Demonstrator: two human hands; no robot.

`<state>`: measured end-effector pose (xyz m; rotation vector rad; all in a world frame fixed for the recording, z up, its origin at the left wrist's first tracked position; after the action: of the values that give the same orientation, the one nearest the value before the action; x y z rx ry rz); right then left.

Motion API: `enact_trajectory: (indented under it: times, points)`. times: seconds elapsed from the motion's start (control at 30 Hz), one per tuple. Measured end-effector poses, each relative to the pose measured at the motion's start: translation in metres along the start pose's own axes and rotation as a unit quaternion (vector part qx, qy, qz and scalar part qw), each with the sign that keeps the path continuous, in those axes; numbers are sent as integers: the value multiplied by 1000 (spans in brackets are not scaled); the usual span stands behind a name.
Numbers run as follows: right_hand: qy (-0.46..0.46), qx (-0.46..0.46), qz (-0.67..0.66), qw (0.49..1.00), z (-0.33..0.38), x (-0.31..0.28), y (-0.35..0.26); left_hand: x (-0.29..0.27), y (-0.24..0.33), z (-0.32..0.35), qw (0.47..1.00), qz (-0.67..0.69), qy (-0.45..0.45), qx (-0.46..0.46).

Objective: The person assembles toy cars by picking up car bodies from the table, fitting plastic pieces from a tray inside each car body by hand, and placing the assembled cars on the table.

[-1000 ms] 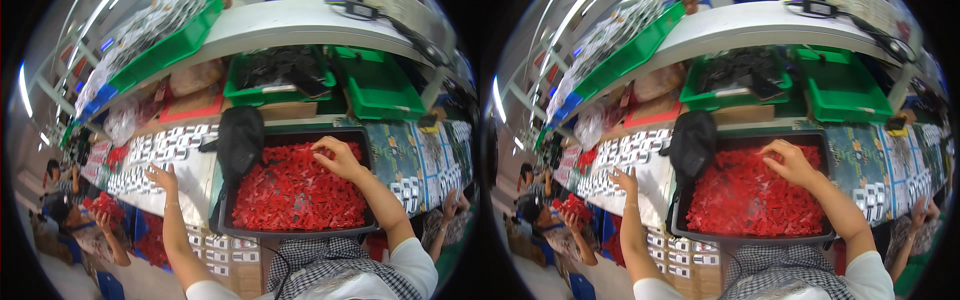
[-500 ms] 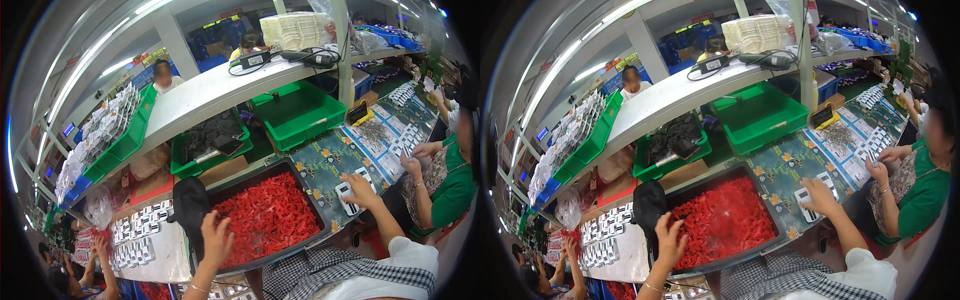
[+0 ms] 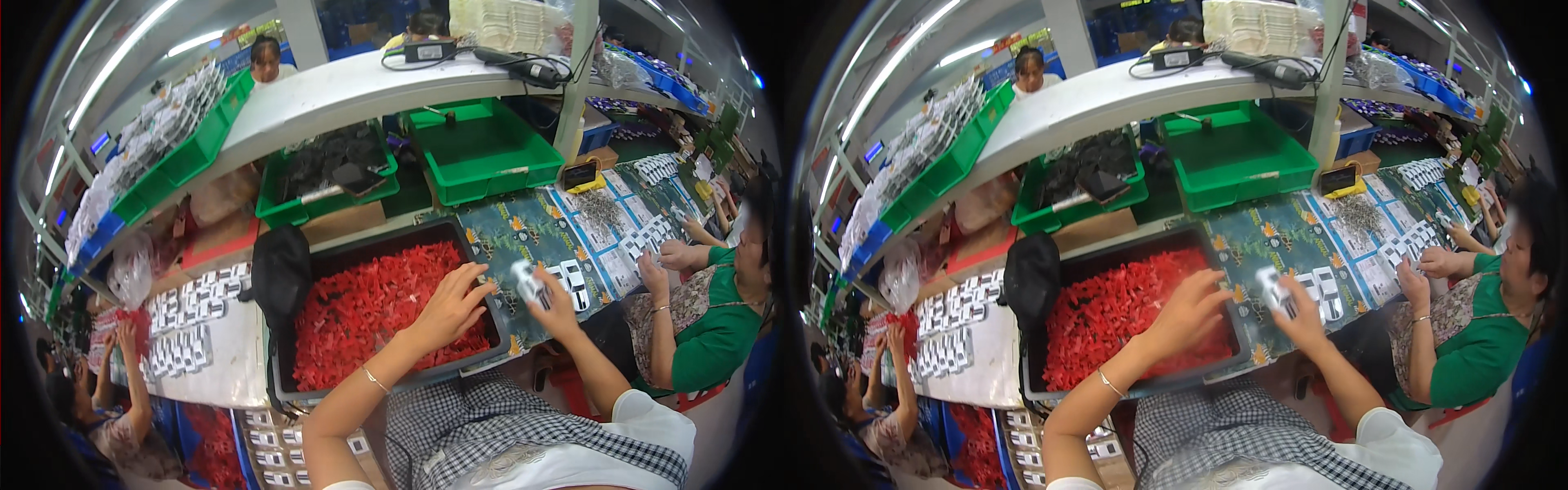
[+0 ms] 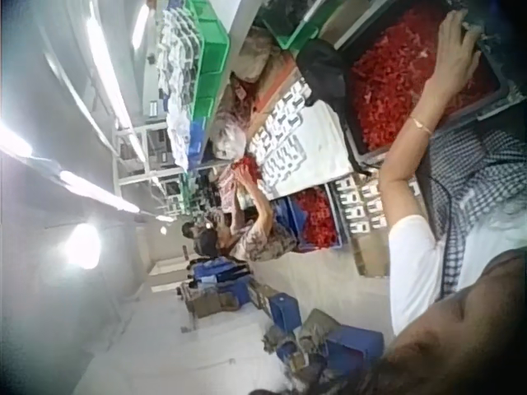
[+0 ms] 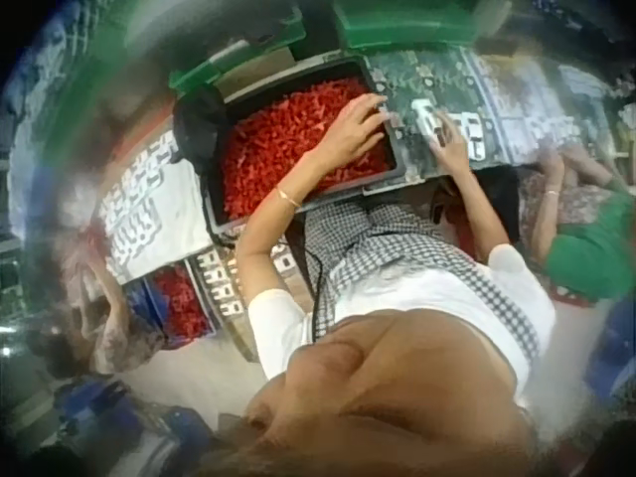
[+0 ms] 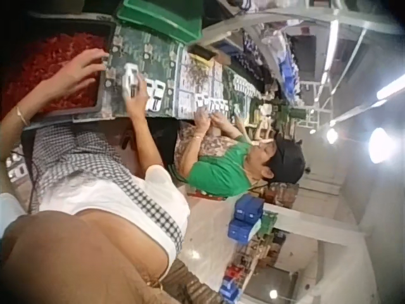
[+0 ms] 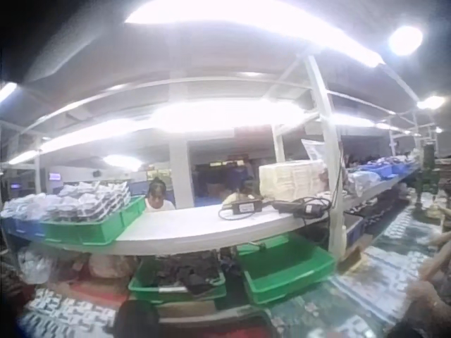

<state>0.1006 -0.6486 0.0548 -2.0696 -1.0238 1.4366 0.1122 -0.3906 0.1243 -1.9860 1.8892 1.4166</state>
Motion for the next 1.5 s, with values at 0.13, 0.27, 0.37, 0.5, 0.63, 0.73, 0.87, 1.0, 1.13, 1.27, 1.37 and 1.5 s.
enact_trajectory:
  times: [0.13, 0.27, 0.37, 0.5, 0.63, 0.73, 0.87, 1.0, 1.13, 1.27, 1.37, 1.5]
  points:
    - [-144, 92, -312, 935, -40, -9, -65, -3, 21, 2, 998, -45, -6, 35]
    - [-304, 131, -456, 826, -52, 23, -87, -12, 21, -3, 978, -184, 51, 85]
    - [-321, 126, -406, 846, -75, 57, -114, -46, -14, 6, 975, -189, 100, 54]
    - [-264, 41, -276, 923, -114, 123, -138, -92, -101, 60, 911, 5, 361, -197]
    - [-312, -302, -40, 900, -120, 201, -156, -136, -142, 102, 795, 30, 533, -288]
    - [-240, -478, 127, 835, -110, 243, -165, -135, -150, 113, 788, -5, 550, -278]
    - [-289, -340, 147, 883, -119, 258, -142, -119, -144, 100, 813, -76, 496, -295]
    - [-184, -400, 239, 865, -122, 237, -146, -112, -146, 99, 792, 99, 515, -312]
    - [-214, -359, 279, 864, -136, 221, -158, -113, -147, 103, 725, 272, 556, -301]
    - [-177, -281, 158, 930, -147, 182, -195, -110, -153, 113, 736, 272, 539, -307]
    - [-49, -212, -11, 976, -143, 177, -199, -98, -142, 89, 688, 387, 521, -325]
    - [35, -301, -6, 953, -142, 196, -179, -97, -143, 93, 678, 458, 441, -370]
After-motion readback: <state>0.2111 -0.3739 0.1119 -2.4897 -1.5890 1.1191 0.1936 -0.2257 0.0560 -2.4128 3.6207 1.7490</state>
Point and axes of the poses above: each hand's wrist, its own z-axis away from the middle knuckle, its own x-axis out of the palm, y = z × x, the point moved 2 cm from there along -z, towards the middle knuckle, and after that the axes turned 13 degrees about z, right-handed, at the moved point
